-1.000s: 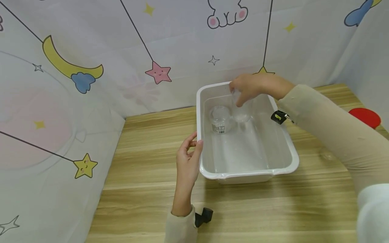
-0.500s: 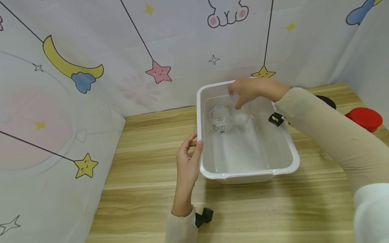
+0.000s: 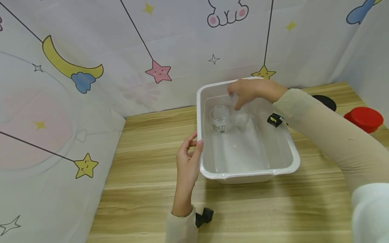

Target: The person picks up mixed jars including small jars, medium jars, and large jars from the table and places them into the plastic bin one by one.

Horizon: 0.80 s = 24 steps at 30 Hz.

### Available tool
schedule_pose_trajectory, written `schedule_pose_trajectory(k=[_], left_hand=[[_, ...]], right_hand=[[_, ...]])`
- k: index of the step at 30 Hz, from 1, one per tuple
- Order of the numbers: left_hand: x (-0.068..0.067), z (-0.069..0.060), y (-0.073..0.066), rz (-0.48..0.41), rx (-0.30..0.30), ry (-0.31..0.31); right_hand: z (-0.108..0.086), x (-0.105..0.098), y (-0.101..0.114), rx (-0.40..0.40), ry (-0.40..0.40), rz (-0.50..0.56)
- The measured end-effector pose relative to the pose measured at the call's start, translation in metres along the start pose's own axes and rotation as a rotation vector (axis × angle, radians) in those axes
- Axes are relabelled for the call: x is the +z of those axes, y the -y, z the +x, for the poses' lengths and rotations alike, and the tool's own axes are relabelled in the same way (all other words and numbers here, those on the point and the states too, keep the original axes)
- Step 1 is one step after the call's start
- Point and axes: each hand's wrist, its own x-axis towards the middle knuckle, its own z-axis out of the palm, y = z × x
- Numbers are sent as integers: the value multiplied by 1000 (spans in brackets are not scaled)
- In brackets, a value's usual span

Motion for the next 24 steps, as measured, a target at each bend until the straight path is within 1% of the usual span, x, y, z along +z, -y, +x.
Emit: schedule_pose_trajectory(k=[8,17,24], left_hand=[[0,0,0,-12,5,1],[0,0,-1,-12,7,-1],[1,0,-2,-14,8,2]], right_hand=[[5,2,0,12,3,-8],[8,4,0,42,31,-33],[8,6,-3,45,15,-31]])
